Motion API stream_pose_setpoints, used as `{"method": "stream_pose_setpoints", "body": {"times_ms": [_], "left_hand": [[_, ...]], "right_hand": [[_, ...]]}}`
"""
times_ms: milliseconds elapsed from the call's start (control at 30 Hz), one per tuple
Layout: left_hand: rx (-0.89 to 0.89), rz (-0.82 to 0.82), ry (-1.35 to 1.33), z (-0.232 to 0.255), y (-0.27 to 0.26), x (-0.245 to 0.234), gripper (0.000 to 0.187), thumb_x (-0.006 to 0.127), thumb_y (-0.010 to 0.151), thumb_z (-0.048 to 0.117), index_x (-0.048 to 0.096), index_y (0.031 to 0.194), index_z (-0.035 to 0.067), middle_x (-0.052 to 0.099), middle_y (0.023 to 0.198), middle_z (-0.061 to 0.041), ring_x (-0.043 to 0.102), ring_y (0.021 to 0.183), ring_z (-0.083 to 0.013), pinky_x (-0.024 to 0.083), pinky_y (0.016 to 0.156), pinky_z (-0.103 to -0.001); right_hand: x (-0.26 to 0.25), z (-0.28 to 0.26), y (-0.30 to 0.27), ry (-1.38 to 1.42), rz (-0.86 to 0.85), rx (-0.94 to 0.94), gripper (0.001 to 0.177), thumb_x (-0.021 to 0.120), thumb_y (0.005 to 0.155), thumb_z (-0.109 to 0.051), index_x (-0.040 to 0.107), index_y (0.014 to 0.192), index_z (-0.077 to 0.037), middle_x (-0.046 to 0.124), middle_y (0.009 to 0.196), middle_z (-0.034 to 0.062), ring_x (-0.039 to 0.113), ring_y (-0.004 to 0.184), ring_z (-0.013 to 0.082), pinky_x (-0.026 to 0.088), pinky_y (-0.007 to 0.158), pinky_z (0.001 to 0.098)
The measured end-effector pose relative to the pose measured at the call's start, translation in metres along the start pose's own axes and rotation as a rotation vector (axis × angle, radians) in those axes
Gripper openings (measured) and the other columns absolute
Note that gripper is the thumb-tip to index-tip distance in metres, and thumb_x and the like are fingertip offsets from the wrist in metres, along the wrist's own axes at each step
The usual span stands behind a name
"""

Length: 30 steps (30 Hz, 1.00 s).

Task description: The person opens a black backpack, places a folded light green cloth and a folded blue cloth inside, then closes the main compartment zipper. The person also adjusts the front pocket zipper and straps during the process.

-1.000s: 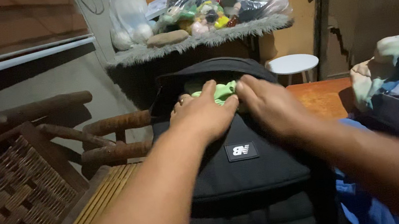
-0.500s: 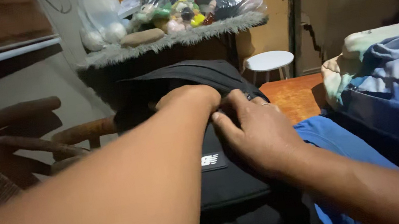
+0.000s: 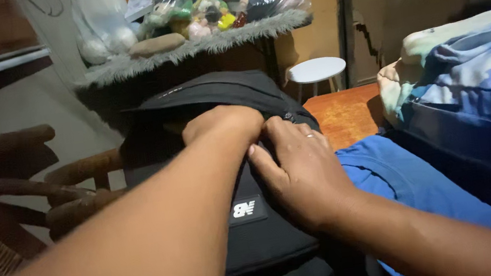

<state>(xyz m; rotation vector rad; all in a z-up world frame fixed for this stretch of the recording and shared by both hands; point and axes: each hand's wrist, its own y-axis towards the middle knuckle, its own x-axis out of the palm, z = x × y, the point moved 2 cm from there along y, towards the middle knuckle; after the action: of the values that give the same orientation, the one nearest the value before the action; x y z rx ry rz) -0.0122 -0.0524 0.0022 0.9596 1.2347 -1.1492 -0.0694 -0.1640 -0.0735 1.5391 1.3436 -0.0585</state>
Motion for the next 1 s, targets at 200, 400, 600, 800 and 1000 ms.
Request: {"method": "stream_pose_setpoints", "body": {"times_ms": [200, 400, 600, 800, 1000], "left_hand": [[0.018, 0.222, -0.012, 0.0, -0.048, 0.016, 0.051, 0.041, 0.105, 0.044, 0.071, 0.127, 0.009, 0.062, 0.14, -0.016, 0.054, 0.135, -0.0353, 0.025, 0.121, -0.058], [0.415, 0.845, 0.033, 0.013, -0.098, 0.054, 0.064, 0.056, 0.082, 0.041, 0.063, 0.133, 0.003, 0.06, 0.141, -0.016, 0.044, 0.138, -0.0372, 0.023, 0.114, -0.064], [0.407, 0.785, -0.042, 0.009, -0.09, 0.061, 0.058, 0.061, 0.084, 0.039, 0.065, 0.131, 0.004, 0.063, 0.137, -0.016, 0.046, 0.137, -0.0371, 0.022, 0.112, -0.061], [0.436, 0.828, -0.132, 0.002, -0.094, 0.061, 0.049, 0.063, 0.085, 0.034, 0.068, 0.123, 0.005, 0.065, 0.132, -0.014, 0.05, 0.132, -0.0335, 0.023, 0.114, -0.06], [0.417, 0.788, -0.142, 0.002, -0.093, 0.06, 0.053, 0.063, 0.084, 0.034, 0.067, 0.129, 0.006, 0.064, 0.137, -0.013, 0.048, 0.131, -0.0315, 0.022, 0.113, -0.058]], "right_hand": [[-0.01, 0.037, -0.019, 0.07, -0.065, -0.395, 0.055, 0.06, 0.103, -0.037, 0.051, 0.143, -0.001, 0.053, 0.146, 0.0272, 0.044, 0.135, 0.0424, 0.035, 0.109, 0.0482], [-0.033, 0.131, -0.042, 0.406, -0.209, 0.378, 0.047, 0.062, 0.089, -0.036, 0.066, 0.131, -0.014, 0.067, 0.127, 0.0096, 0.067, 0.119, 0.0245, 0.05, 0.1, 0.0366], [-0.045, 0.194, -0.056, -0.326, -0.113, 0.494, 0.04, 0.076, 0.079, -0.029, 0.075, 0.117, -0.014, 0.071, 0.123, 0.0142, 0.068, 0.114, 0.0327, 0.053, 0.102, 0.0428], [-0.047, 0.222, -0.039, -0.495, -0.22, 0.648, 0.064, 0.086, 0.074, -0.041, 0.066, 0.128, -0.011, 0.069, 0.123, 0.0205, 0.066, 0.116, 0.0398, 0.054, 0.098, 0.0477], [-0.054, 0.243, -0.048, -0.563, -0.51, 0.73, 0.071, 0.08, 0.076, -0.063, 0.078, 0.122, -0.01, 0.078, 0.12, 0.0213, 0.077, 0.11, 0.0368, 0.06, 0.098, 0.044]]}}
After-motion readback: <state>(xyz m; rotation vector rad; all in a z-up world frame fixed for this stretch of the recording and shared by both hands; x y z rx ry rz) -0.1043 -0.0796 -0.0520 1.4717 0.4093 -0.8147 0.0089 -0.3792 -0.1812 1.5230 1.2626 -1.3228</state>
